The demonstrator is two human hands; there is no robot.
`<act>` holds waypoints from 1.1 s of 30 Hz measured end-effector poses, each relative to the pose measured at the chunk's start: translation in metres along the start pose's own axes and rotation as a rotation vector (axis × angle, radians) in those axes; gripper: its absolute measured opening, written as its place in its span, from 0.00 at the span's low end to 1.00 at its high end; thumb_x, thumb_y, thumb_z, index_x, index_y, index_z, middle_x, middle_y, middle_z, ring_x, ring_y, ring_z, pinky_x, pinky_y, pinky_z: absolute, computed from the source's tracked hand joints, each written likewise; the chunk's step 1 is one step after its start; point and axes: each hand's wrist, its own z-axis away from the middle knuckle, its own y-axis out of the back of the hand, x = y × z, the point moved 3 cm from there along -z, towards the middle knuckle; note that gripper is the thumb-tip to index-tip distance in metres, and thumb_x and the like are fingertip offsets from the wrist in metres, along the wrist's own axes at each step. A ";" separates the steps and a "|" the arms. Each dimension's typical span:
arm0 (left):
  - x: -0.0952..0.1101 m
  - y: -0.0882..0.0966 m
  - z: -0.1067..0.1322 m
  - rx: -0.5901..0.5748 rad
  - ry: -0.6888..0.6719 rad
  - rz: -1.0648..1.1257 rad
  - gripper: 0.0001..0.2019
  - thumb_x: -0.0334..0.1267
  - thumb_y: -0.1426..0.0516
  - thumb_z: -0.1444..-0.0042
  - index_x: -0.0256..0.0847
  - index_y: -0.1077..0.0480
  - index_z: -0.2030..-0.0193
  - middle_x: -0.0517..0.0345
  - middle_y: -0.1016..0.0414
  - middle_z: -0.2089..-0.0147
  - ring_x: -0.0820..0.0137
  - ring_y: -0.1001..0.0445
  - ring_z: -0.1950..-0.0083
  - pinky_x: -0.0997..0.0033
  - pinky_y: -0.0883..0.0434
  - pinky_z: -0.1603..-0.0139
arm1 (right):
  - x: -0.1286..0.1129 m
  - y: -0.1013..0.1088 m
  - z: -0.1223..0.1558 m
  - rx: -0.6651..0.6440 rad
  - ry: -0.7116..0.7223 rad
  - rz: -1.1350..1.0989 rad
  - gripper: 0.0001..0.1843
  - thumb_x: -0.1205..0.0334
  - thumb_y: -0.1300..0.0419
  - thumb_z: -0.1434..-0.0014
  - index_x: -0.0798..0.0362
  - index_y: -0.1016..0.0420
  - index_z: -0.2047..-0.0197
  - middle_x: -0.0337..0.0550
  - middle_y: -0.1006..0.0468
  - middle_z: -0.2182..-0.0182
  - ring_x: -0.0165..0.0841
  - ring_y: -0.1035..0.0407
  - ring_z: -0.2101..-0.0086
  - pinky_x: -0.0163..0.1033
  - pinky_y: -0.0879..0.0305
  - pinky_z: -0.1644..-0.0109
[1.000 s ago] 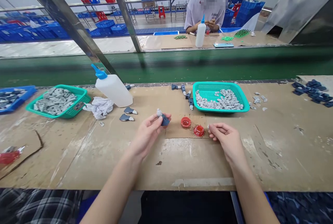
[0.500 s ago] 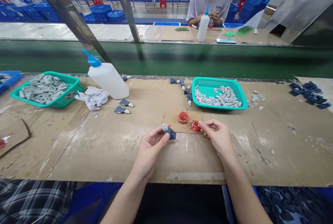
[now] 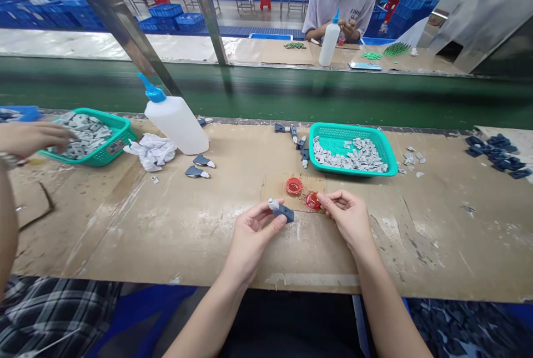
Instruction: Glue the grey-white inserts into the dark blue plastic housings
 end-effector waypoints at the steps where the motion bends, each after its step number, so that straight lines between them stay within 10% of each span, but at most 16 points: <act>1: -0.001 0.000 0.000 -0.002 -0.001 0.006 0.14 0.37 0.32 0.55 0.41 0.23 0.58 0.51 0.20 0.52 0.62 0.23 0.49 0.66 0.27 0.48 | 0.000 0.000 0.000 -0.002 -0.002 -0.011 0.17 0.49 0.29 0.56 0.54 0.24 0.74 0.42 0.23 0.79 0.31 0.32 0.78 0.35 0.38 0.75; 27: 0.007 -0.025 0.019 -0.118 -0.194 -0.016 0.09 0.30 0.36 0.52 0.46 0.19 0.64 0.55 0.17 0.61 0.62 0.19 0.66 0.63 0.20 0.64 | -0.036 -0.020 0.053 -0.531 -0.206 -0.127 0.17 0.46 0.37 0.44 0.50 0.32 0.63 0.36 0.27 0.78 0.30 0.33 0.76 0.29 0.45 0.80; 33: 0.005 -0.027 0.017 -0.191 -0.145 0.000 0.19 0.31 0.35 0.53 0.47 0.22 0.52 0.56 0.18 0.58 0.64 0.20 0.67 0.62 0.20 0.62 | -0.040 -0.027 0.058 -0.465 -0.134 -0.170 0.16 0.48 0.37 0.43 0.51 0.34 0.69 0.39 0.23 0.75 0.29 0.32 0.75 0.31 0.40 0.77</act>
